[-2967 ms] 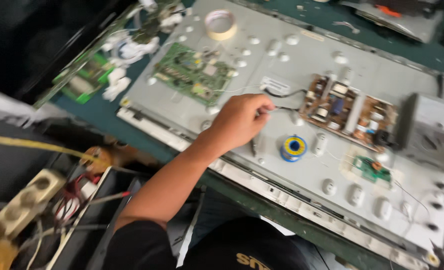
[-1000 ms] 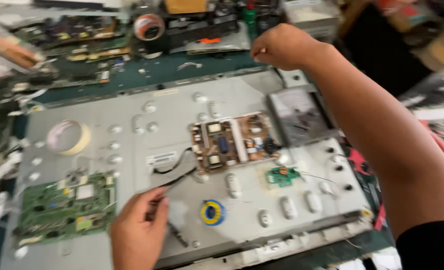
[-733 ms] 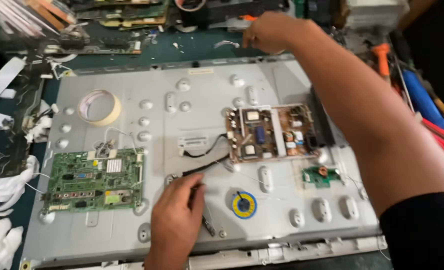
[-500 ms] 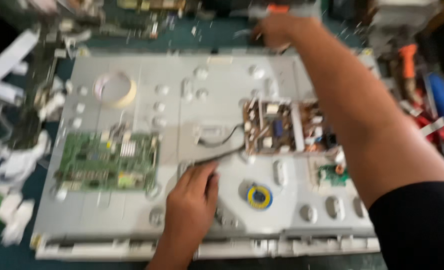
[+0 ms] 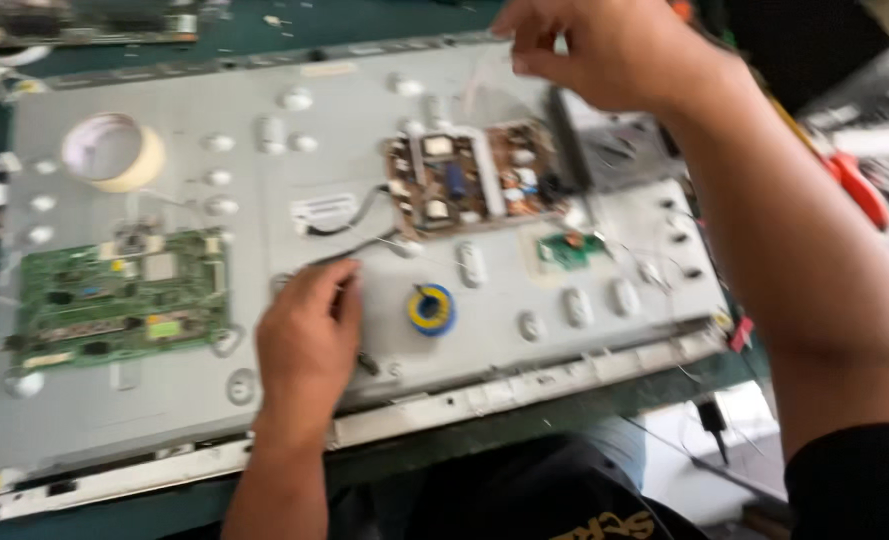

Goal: The person strips the insulation from a wire using pliers and then solders the wire to a circuit board using a soldering iron and solder wire. The person also uses a multimeter to test the circuit board.

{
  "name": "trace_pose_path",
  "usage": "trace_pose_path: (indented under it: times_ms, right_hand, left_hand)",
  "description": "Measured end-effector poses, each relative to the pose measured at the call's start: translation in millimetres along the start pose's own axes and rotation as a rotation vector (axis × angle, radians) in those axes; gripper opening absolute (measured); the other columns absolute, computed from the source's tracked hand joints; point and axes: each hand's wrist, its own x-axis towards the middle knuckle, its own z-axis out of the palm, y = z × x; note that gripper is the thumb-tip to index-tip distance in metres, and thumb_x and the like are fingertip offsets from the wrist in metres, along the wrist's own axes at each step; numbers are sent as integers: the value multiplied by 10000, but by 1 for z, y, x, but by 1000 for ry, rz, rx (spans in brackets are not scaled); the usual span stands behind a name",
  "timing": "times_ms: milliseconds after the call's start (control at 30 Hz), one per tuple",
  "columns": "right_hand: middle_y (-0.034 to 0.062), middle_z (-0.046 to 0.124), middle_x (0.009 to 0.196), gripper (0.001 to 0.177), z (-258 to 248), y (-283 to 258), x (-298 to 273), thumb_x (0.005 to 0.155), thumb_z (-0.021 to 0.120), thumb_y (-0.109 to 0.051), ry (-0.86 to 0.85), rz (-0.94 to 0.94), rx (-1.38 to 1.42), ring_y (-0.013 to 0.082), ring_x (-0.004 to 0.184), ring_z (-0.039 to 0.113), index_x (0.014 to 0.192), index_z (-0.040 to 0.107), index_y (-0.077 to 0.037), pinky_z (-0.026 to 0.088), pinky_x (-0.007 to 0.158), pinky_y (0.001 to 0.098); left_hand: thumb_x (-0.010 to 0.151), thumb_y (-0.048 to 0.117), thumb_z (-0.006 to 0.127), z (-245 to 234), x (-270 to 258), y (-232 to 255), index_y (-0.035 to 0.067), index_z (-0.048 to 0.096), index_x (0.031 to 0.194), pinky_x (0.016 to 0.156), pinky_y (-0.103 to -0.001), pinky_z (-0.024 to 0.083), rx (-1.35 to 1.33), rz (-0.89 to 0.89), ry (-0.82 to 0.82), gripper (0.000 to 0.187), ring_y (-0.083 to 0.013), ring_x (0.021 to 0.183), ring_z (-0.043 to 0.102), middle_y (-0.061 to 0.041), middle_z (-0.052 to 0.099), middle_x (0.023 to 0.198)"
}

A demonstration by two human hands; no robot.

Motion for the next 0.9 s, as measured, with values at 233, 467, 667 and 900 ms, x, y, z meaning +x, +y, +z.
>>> trace_pose_path:
  times_ms: [233, 467, 667, 900]
  right_hand:
    - [80, 793, 940, 53, 14, -38, -135, 1053, 772, -41, 98, -1, -148, 171, 778, 735, 1070, 820, -53, 631, 738, 325]
    - [-39, 761, 910, 130, 76, -4, -177, 939, 862, -200, 283, 258, 79, 159, 756, 730, 1056, 821, -237, 569, 734, 323]
    - [12, 788, 924, 119, 70, -12, -179, 964, 840, -168, 307, 289, 191, 198, 750, 722, 1077, 816, -193, 547, 721, 364]
    - [-25, 802, 912, 156, 70, -14, -176, 931, 861, -192, 344, 310, 210, 153, 754, 720, 1079, 831, -232, 559, 728, 338]
  left_hand:
    - [1011, 107, 709, -7, 11, 12, 70, 805, 1225, 928, -443, 559, 135, 47, -14, 238, -306, 1043, 750, -86, 813, 1155]
    - [962, 106, 857, -12, 17, 63, 138, 823, 1145, 757, -388, 606, 172, 184, 175, 189, -267, 847, 750, -32, 750, 1008]
    - [933, 158, 810, 50, 51, 118, 177, 816, 1115, 816, -426, 617, -165, 207, -98, 183, -290, 933, 785, -29, 785, 961]
    - [981, 262, 697, 100, 87, 147, 158, 821, 1120, 857, -468, 629, -64, 26, -425, 214, -337, 995, 792, -77, 812, 978]
